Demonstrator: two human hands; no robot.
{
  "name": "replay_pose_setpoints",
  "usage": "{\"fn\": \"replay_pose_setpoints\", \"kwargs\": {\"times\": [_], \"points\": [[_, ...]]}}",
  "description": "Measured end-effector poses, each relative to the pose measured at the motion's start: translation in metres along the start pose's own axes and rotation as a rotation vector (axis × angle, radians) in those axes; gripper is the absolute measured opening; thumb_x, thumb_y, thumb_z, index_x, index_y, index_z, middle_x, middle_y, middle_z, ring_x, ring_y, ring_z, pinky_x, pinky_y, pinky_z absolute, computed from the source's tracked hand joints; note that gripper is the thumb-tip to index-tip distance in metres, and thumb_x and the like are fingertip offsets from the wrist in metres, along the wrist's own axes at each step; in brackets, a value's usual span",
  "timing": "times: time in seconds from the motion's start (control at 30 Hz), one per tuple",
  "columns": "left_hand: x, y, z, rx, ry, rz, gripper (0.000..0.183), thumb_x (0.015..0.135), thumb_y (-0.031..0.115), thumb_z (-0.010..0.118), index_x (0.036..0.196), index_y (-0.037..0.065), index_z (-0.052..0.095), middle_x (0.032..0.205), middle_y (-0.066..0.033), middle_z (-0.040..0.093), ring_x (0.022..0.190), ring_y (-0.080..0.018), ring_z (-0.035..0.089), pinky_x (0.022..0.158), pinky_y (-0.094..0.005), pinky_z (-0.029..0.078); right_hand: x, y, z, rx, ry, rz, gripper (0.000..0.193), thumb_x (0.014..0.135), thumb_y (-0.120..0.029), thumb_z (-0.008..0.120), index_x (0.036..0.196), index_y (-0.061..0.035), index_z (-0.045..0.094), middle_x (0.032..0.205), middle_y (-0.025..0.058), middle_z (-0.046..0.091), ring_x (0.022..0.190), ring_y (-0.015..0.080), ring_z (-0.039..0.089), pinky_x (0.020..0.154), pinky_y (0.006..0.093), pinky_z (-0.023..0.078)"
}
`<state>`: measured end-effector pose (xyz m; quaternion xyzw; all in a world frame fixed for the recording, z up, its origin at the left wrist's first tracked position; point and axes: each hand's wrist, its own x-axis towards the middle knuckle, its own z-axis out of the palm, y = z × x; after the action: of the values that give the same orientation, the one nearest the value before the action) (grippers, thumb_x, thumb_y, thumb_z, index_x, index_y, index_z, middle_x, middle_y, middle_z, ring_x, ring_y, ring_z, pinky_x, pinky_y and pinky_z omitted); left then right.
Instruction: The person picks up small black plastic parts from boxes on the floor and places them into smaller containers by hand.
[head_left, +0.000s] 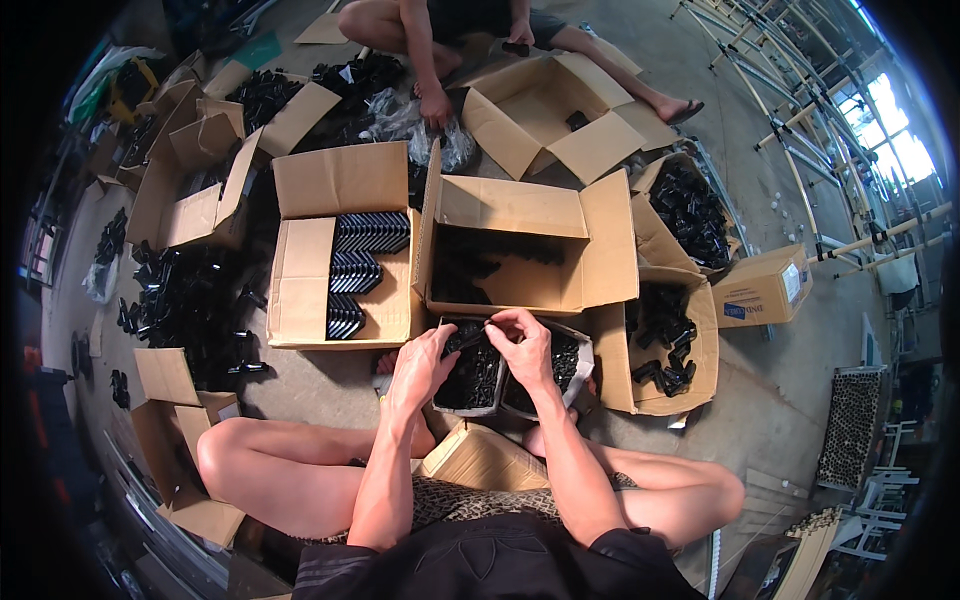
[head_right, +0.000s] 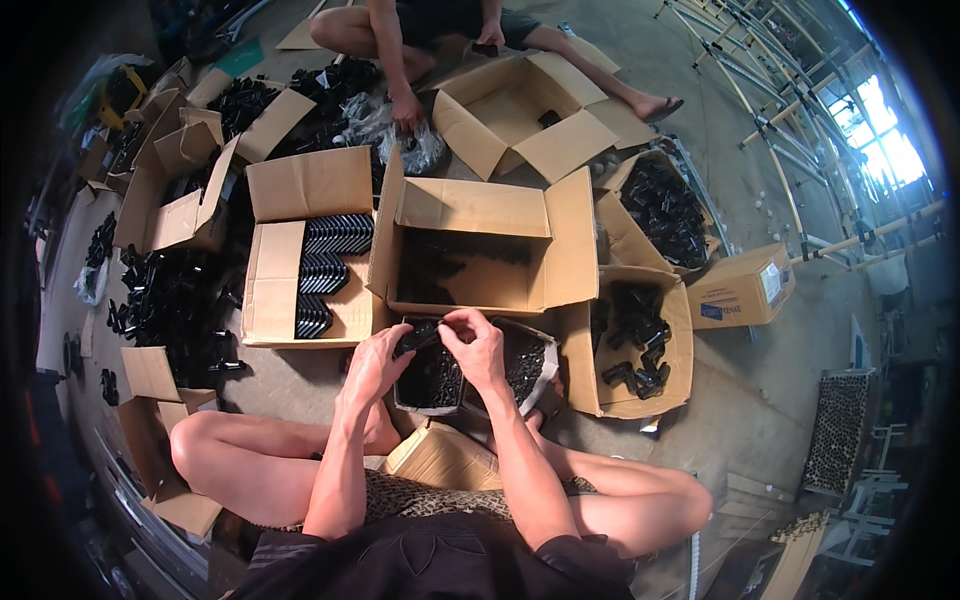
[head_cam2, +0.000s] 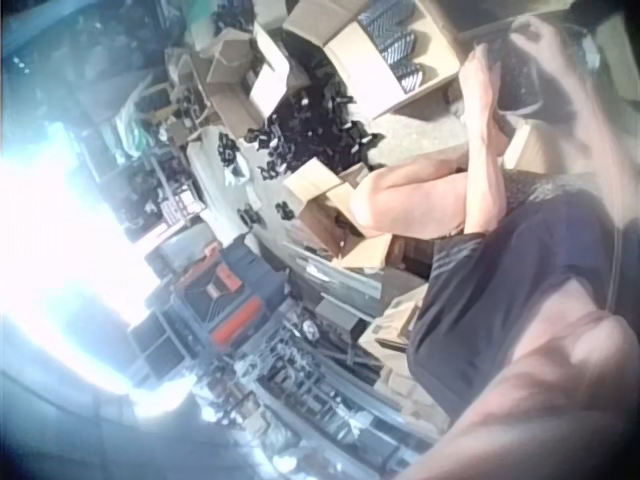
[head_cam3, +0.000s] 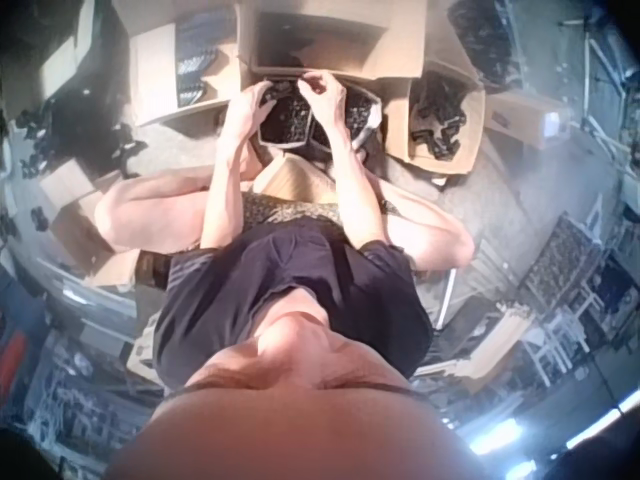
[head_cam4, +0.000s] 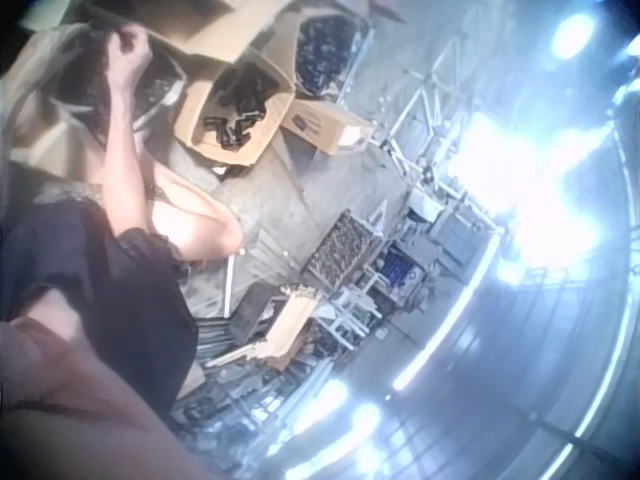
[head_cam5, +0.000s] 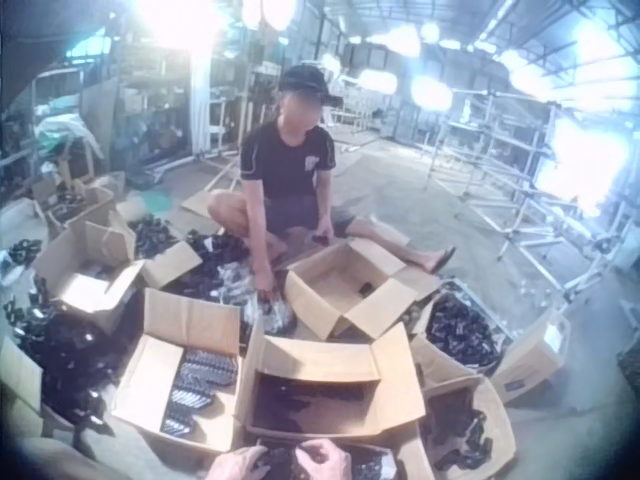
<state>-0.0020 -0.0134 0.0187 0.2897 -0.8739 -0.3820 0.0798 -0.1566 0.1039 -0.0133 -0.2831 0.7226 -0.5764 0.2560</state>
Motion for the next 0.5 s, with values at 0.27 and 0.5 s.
{"fn": "replay_pose_setpoints", "kwargs": {"times": [0.27, 0.5], "points": [[-0.001, 0.004, 0.005, -0.054, -0.022, 0.045, 0.048, 0.079, 0.009, 0.072, 0.123, 0.001, 0.054, 0.109, -0.0221, 0.067, 0.101, -0.0399, 0.064, 0.086, -0.0445, 0.051, -0.005, -0.004, 0.016, -0.323, -0.112, -0.365, 0.019, 0.077, -0.008, 0.070, 0.096, -0.0051, 0.068, 0.106, 0.0104, 0.068, 0.106, 0.0299, 0.061, 0.093, 0.0398, 0.049], [0.000, 0.017, -0.007, -0.188, 0.051, -0.002, 0.043, 0.081, 0.007, 0.071, 0.121, 0.005, 0.054, 0.099, -0.0224, 0.068, 0.092, -0.0414, 0.066, 0.077, -0.0444, 0.053, -0.002, 0.003, -0.009, -0.050, -0.109, -0.027, 0.042, 0.084, -0.013, 0.071, 0.124, -0.0041, 0.063, 0.131, 0.0118, 0.061, 0.123, 0.0233, 0.057, 0.106, 0.0360, 0.043]]}}
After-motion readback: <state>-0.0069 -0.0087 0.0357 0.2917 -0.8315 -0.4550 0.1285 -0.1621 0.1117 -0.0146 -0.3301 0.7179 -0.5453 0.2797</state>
